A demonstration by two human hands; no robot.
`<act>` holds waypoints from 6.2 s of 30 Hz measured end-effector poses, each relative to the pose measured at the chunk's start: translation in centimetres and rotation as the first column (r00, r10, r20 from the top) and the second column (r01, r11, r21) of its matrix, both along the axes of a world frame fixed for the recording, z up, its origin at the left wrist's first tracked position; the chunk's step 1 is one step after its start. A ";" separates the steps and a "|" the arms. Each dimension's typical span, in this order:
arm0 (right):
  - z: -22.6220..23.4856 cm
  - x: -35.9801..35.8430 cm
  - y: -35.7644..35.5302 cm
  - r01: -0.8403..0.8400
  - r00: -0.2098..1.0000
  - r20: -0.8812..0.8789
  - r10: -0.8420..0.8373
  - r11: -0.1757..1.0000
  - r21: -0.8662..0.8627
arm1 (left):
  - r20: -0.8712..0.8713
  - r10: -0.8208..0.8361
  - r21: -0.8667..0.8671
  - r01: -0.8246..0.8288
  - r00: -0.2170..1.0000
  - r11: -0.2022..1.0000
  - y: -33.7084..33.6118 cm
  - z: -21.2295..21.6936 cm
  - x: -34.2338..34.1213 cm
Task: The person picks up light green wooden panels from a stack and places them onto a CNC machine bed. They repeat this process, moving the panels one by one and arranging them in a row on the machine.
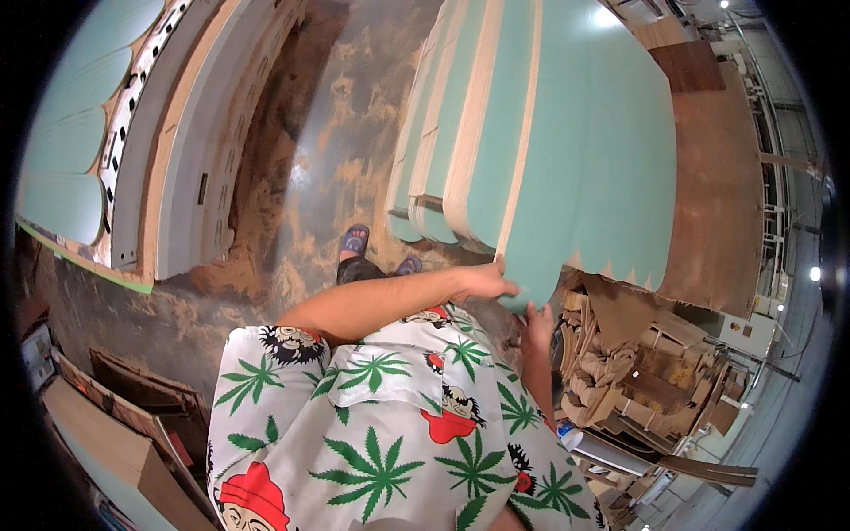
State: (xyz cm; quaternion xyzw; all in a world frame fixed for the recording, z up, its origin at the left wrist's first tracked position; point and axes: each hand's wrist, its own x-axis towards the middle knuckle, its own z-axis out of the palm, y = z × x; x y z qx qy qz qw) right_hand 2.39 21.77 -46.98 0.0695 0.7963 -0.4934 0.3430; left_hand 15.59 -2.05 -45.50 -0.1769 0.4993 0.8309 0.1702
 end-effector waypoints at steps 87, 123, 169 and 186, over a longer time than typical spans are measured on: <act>-4.7 -1.0 2.0 0.013 0.964 0.248 0.099 0.909 -0.417 | 0.243 0.511 -0.256 -0.453 0.825 0.854 5.2 -3.5 -3.2; -7.4 2.3 2.7 -0.395 0.912 -0.076 0.402 0.817 -0.421 | 0.332 0.615 -0.188 -0.589 0.715 0.786 5.4 -0.1 3.1; -4.2 0.5 -2.4 -0.270 0.963 -0.084 0.257 0.890 -0.368 | 0.465 0.500 0.035 -0.579 0.731 0.815 4.3 -4.4 2.1; -8.0 -0.7 -2.7 -0.283 0.959 -0.094 0.269 0.934 -0.220 | 0.456 0.506 0.071 -0.596 0.732 0.799 2.4 -6.7 1.8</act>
